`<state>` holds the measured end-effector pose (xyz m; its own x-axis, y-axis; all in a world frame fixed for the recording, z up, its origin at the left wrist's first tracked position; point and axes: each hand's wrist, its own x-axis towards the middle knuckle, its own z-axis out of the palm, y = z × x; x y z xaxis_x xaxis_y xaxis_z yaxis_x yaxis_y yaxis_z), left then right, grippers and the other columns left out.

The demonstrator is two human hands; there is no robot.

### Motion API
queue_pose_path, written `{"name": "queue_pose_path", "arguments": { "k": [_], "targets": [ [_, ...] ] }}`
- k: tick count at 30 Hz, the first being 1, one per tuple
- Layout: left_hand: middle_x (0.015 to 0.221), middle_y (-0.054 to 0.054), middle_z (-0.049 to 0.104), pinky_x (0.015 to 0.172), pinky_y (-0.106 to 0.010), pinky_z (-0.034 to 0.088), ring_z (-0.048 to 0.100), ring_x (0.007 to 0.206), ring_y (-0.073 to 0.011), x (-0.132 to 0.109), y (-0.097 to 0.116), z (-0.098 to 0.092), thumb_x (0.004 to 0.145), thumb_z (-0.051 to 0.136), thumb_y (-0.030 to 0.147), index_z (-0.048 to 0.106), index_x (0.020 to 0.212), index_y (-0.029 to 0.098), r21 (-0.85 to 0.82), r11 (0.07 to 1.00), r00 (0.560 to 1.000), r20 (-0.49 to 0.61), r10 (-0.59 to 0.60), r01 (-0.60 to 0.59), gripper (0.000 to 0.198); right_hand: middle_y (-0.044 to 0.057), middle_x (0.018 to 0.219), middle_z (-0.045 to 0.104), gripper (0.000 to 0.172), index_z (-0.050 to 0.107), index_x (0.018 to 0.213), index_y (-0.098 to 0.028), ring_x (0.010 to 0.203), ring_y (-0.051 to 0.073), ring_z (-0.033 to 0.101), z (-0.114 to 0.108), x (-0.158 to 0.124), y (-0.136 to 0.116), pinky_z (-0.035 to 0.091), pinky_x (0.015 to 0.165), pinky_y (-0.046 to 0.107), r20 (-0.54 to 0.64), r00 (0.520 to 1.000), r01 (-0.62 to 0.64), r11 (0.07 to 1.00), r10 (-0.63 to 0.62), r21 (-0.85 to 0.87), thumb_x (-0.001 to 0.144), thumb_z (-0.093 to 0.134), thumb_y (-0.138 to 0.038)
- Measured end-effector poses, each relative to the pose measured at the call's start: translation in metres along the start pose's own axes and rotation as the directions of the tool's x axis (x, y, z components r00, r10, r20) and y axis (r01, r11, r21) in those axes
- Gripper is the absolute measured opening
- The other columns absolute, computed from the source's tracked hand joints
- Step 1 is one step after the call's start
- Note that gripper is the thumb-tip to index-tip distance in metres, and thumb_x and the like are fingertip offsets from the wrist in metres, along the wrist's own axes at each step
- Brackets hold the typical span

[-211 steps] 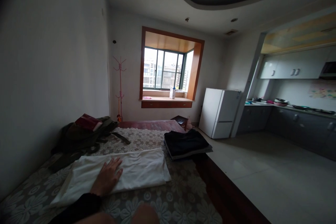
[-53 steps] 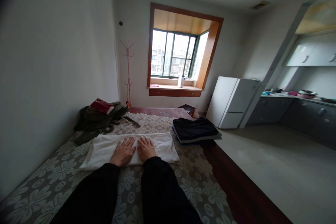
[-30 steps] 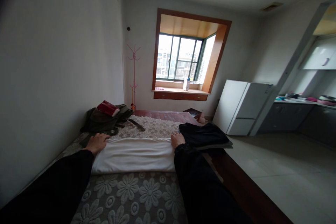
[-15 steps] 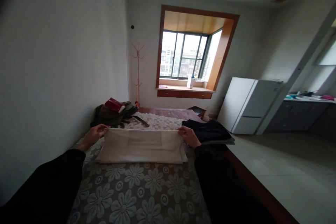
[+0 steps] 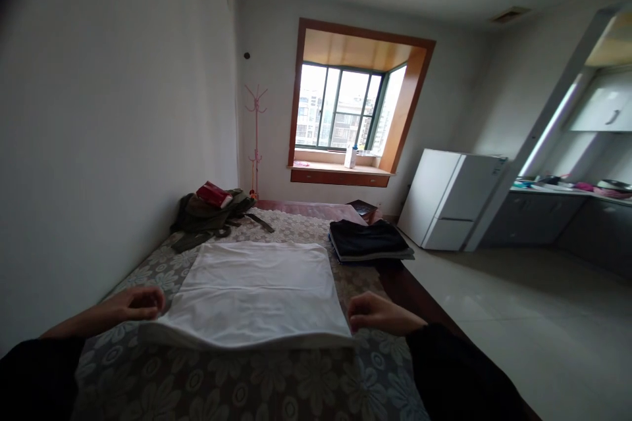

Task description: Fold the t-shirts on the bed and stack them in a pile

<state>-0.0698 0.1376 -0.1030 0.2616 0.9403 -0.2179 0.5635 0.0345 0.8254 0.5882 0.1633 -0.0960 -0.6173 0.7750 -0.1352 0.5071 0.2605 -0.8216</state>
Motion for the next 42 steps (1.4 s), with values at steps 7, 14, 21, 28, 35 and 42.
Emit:
{"name": "queue_pose_path", "arguments": {
  "k": [7, 14, 21, 28, 35, 42],
  "targets": [
    [0.100, -0.011, 0.081, 0.086, -0.035, 0.060, 0.077, 0.090, -0.0283, 0.100, 0.034, 0.011, 0.084, 0.060, 0.052, 0.073, 0.092, 0.021, 0.277, 0.955, 0.933, -0.360, 0.006, 0.101, 0.034, 0.010, 0.098, 0.080, 0.019, 0.080, 0.097, -0.015, 0.096, 0.025, 0.074, -0.005, 0.128, -0.001, 0.054, 0.091, 0.032, -0.400, 0.915, -0.251, 0.860, 0.061, -0.444, 0.094, 0.062, -0.022],
    [0.129, -0.015, 0.077, 0.103, -0.035, 0.054, 0.072, 0.123, -0.0301, 0.169, 0.008, 0.031, 0.099, 0.055, 0.032, 0.072, 0.120, 0.020, 0.351, 0.903, 0.783, -0.621, 0.025, 0.249, 0.030, 0.021, 0.144, 0.069, 0.039, 0.069, 0.140, -0.013, 0.126, 0.031, 0.070, 0.001, 0.215, 0.037, 0.051, 0.104, 0.036, -0.673, 0.718, -0.540, 0.753, 0.177, -0.378, 0.105, 0.052, -0.020],
    [0.143, -0.015, 0.068, 0.108, -0.040, 0.055, 0.069, 0.127, -0.0313, 0.173, -0.011, 0.036, 0.105, 0.046, 0.032, 0.068, 0.137, 0.021, 0.398, 0.881, 0.734, -0.673, 0.090, 0.257, 0.041, 0.011, 0.149, 0.067, 0.046, 0.065, 0.147, -0.024, 0.130, 0.028, 0.065, 0.006, 0.225, 0.070, 0.049, 0.108, 0.037, -0.713, 0.690, -0.548, 0.734, 0.126, -0.401, 0.106, 0.044, -0.017],
    [0.159, -0.015, 0.059, 0.125, -0.053, 0.044, 0.055, 0.147, -0.0364, 0.177, -0.014, 0.040, 0.104, 0.048, 0.034, 0.073, 0.137, 0.022, 0.458, 0.860, 0.747, -0.647, 0.149, 0.225, 0.043, 0.015, 0.121, 0.072, 0.034, 0.075, 0.107, -0.019, 0.120, 0.030, 0.065, 0.006, 0.232, 0.090, 0.049, 0.112, 0.039, -0.745, 0.652, -0.245, 0.891, -0.141, -0.383, 0.095, 0.044, -0.012],
    [0.153, -0.011, 0.067, 0.125, -0.053, 0.046, 0.057, 0.147, -0.0348, 0.183, -0.022, 0.036, 0.099, 0.051, 0.034, 0.076, 0.134, 0.025, 0.407, 0.901, 0.744, -0.647, 0.165, 0.153, 0.045, 0.013, 0.126, 0.073, 0.040, 0.072, 0.124, -0.022, 0.118, 0.029, 0.071, 0.010, 0.236, 0.102, 0.056, 0.105, 0.043, -0.788, 0.571, -0.094, 0.936, -0.229, -0.340, 0.091, 0.050, -0.024],
    [0.142, -0.009, 0.074, 0.119, -0.037, 0.054, 0.069, 0.134, -0.0258, 0.192, -0.033, 0.026, 0.098, 0.047, 0.032, 0.075, 0.133, 0.021, 0.339, 0.940, 0.714, -0.669, 0.207, 0.045, 0.046, 0.012, 0.104, 0.075, 0.025, 0.070, 0.095, -0.023, 0.098, 0.029, 0.072, 0.005, 0.239, 0.102, 0.058, 0.095, 0.044, -0.807, 0.535, -0.046, 0.945, -0.251, -0.325, 0.084, 0.047, -0.024]
  ]
}}
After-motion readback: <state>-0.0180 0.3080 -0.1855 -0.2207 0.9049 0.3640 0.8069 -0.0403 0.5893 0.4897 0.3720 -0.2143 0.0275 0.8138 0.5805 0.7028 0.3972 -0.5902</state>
